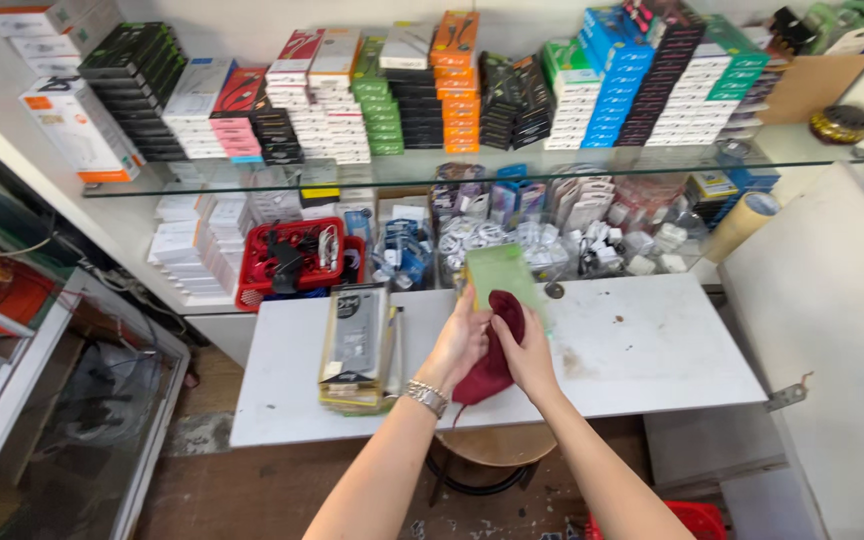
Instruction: The person retrieves several small rectangular boxes from a glass display case and places them on a white counter. They then use a maroon cloth to wipe each box individually, stacking the cleaned boxes on the counter.
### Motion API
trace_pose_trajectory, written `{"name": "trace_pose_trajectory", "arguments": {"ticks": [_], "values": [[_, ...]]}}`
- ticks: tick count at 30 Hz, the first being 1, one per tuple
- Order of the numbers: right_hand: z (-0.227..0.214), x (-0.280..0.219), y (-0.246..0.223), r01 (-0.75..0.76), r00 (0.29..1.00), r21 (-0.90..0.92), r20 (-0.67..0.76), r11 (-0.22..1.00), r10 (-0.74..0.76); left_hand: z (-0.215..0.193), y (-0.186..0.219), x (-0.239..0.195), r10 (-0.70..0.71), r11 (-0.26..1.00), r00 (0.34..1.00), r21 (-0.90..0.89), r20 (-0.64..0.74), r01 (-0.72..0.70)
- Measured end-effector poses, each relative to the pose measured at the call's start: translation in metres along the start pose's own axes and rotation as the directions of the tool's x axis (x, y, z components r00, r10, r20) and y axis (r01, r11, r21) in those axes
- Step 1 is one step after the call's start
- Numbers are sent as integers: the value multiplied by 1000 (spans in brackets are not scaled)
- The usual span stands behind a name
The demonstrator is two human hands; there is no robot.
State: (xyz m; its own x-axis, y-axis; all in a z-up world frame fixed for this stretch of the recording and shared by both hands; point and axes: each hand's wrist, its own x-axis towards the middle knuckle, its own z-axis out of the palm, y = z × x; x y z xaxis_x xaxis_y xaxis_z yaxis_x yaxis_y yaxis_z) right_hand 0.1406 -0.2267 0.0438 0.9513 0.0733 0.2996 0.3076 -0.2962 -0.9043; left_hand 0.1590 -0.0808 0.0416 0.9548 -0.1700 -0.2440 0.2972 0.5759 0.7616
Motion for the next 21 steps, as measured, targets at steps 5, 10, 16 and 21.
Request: {"name": "trace_pose_trajectory", "arguments": {"ticks": [5,10,16,21], "values": [[-76,26,29,-285,958,107,-8,952,288,-21,-11,26,220,804,926,594,-307,6],[-103,63,51,-604,790,144,237,784,565,-16,-42,52,361,597,827,788,-430,150],[-91,72,46,-608,721,27,438,793,538,13,-49,57,409,699,733,703,-543,131],[-119,80,14,-380,810,-151,423,912,407,23,-13,35,115,993,908,44,-404,-107]]}}
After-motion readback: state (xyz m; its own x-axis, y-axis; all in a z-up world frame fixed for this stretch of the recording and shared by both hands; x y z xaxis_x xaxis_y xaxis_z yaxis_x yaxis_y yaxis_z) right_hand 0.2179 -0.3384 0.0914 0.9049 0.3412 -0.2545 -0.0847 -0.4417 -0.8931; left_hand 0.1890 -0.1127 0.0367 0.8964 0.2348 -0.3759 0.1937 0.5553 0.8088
